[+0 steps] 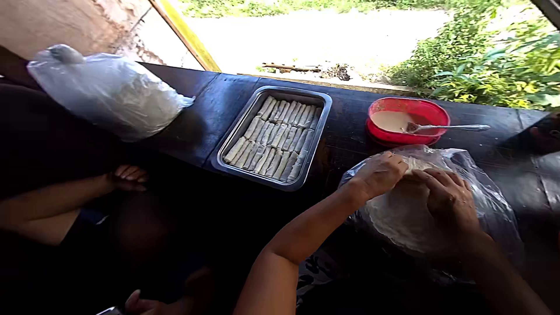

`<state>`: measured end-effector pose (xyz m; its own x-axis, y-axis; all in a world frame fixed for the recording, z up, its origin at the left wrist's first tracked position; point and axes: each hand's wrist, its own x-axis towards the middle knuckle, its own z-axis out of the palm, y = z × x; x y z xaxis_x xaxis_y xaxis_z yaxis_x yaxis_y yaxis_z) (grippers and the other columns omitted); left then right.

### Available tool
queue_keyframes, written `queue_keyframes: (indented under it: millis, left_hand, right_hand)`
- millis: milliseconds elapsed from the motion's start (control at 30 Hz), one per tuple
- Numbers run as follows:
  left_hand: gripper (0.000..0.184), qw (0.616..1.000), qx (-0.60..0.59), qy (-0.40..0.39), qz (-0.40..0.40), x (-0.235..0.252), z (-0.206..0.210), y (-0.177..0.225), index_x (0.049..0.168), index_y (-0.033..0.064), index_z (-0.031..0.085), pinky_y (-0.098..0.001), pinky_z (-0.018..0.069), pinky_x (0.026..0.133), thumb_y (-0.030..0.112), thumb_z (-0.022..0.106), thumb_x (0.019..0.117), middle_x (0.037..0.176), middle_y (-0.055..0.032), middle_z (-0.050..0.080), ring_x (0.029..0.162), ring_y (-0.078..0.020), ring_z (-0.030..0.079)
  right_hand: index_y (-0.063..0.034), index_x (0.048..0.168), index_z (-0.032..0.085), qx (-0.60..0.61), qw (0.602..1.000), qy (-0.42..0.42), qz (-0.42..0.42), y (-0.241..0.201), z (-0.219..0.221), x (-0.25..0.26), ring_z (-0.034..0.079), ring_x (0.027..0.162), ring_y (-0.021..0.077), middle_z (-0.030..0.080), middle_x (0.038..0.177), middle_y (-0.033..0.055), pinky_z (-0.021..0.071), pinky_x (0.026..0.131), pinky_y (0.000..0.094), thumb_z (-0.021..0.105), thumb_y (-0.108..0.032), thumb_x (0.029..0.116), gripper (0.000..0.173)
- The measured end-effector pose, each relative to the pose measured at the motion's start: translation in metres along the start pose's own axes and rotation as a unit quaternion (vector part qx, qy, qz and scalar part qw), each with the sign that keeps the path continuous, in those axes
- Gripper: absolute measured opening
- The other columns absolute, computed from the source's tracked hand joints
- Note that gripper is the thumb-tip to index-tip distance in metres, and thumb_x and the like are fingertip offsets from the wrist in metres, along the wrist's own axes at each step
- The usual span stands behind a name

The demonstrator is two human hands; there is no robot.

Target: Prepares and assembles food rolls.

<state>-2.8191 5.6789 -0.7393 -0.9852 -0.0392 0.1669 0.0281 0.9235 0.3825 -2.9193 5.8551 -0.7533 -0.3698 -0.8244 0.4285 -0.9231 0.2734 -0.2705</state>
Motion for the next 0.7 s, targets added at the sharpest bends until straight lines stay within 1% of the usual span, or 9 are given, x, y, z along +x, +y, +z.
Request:
queue_keyframes:
  millis: [100, 167, 267, 367, 400, 467, 533, 600, 700]
  left_hand:
    - [0.024, 0.999, -0.032, -0.01, -0.024, 0.0, -0.009, 0.003, 0.117, -0.0017, 0.072, -0.0469, 0.0501, 0.098, 0.01, 0.057, 0.1023, 0.113, -0.019, 0.071, 0.113, -0.035, 0.065]
    - [0.023, 0.998, -0.041, 0.009, -0.045, -0.013, -0.024, 0.004, 0.116, -0.0023, 0.072, -0.0459, 0.0502, 0.095, 0.009, 0.058, 0.1018, 0.111, -0.019, 0.07, 0.11, -0.0346, 0.065]
    - [0.019, 0.987, -0.032, 0.131, -0.091, -0.055, -0.046, -0.003, 0.112, -0.001, 0.075, -0.0442, 0.0548, 0.092, 0.007, 0.067, 0.0966, 0.104, -0.017, 0.072, 0.102, -0.032, 0.068]
    - [0.024, 0.952, 0.015, 0.213, -0.22, -0.113, -0.075, -0.016, 0.118, -0.0004, 0.073, -0.047, 0.0569, 0.091, 0.008, 0.067, 0.0968, 0.107, -0.0186, 0.072, 0.102, -0.0333, 0.071]
    - [0.025, 0.935, 0.043, 0.22, -0.276, -0.131, -0.081, -0.022, 0.12, -0.0006, 0.072, -0.0494, 0.0569, 0.091, 0.01, 0.066, 0.0981, 0.109, -0.0201, 0.072, 0.102, -0.0352, 0.07]
    - [0.027, 0.9, 0.083, 0.205, -0.376, -0.161, -0.087, -0.033, 0.123, -0.003, 0.069, -0.0544, 0.0544, 0.095, 0.011, 0.063, 0.1006, 0.115, -0.0244, 0.07, 0.108, -0.0406, 0.068]
    - [0.028, 0.877, 0.09, 0.183, -0.436, -0.177, -0.084, -0.041, 0.124, -0.0059, 0.067, -0.0574, 0.0524, 0.097, 0.009, 0.062, 0.101, 0.117, -0.0275, 0.068, 0.11, -0.0447, 0.067]
    - [0.027, 0.874, 0.084, 0.172, -0.447, -0.182, -0.079, -0.042, 0.122, -0.0071, 0.067, -0.0579, 0.0516, 0.097, 0.008, 0.064, 0.0999, 0.114, -0.0284, 0.069, 0.109, -0.0449, 0.067]
    - [0.027, 0.898, 0.085, 0.157, -0.402, -0.187, -0.073, -0.045, 0.122, -0.0059, 0.068, -0.0599, 0.0514, 0.096, 0.012, 0.063, 0.1014, 0.113, -0.0267, 0.07, 0.108, -0.0445, 0.068]
  right_hand:
    - [-0.0004, 0.13, 0.069, -0.001, 1.0, -0.013, 0.012, -0.001, -0.002, 0.002, 0.063, 0.116, 0.0527, 0.069, 0.122, 0.0282, 0.0464, 0.093, 0.0677, 0.043, 0.012, 0.0941, 0.045]
    - [0.0026, 0.134, 0.064, 0.011, 1.0, -0.015, 0.015, 0.001, -0.003, 0.001, 0.062, 0.116, 0.0529, 0.068, 0.124, 0.0291, 0.0453, 0.095, 0.068, 0.042, 0.013, 0.092, 0.049]
    - [0.0051, 0.135, 0.062, 0.039, 0.999, -0.022, 0.012, 0.007, -0.006, -0.004, 0.062, 0.117, 0.0517, 0.068, 0.123, 0.0274, 0.0435, 0.1, 0.0674, 0.039, 0.01, 0.0896, 0.05]
    - [0.0057, 0.132, 0.063, 0.053, 0.998, -0.021, 0.012, 0.009, -0.01, -0.009, 0.062, 0.114, 0.0535, 0.068, 0.122, 0.0284, 0.0432, 0.099, 0.0677, 0.039, 0.005, 0.0887, 0.05]
    - [0.0059, 0.131, 0.064, 0.055, 0.998, -0.018, 0.011, 0.009, -0.011, -0.01, 0.062, 0.113, 0.054, 0.069, 0.121, 0.0288, 0.0435, 0.099, 0.0674, 0.039, 0.003, 0.0891, 0.049]
    - [0.0063, 0.13, 0.064, 0.061, 0.998, -0.013, 0.015, 0.007, -0.015, -0.013, 0.062, 0.114, 0.054, 0.068, 0.122, 0.0291, 0.0433, 0.1, 0.0661, 0.04, 0.0, 0.0904, 0.047]
    - [0.0061, 0.128, 0.066, 0.068, 0.997, -0.001, 0.021, 0.003, -0.02, -0.016, 0.062, 0.115, 0.0533, 0.068, 0.123, 0.0284, 0.0432, 0.101, 0.0645, 0.042, -0.001, 0.0901, 0.046]
    - [0.0057, 0.127, 0.067, 0.071, 0.997, 0.015, 0.027, -0.003, -0.026, -0.02, 0.062, 0.116, 0.0522, 0.068, 0.124, 0.0282, 0.0441, 0.101, 0.0629, 0.042, -0.001, 0.0903, 0.045]
    - [0.0038, 0.124, 0.069, 0.068, 0.997, 0.029, 0.031, -0.01, -0.04, -0.028, 0.063, 0.116, 0.0501, 0.069, 0.123, 0.0268, 0.0447, 0.1, 0.0615, 0.041, -0.001, 0.0915, 0.043]
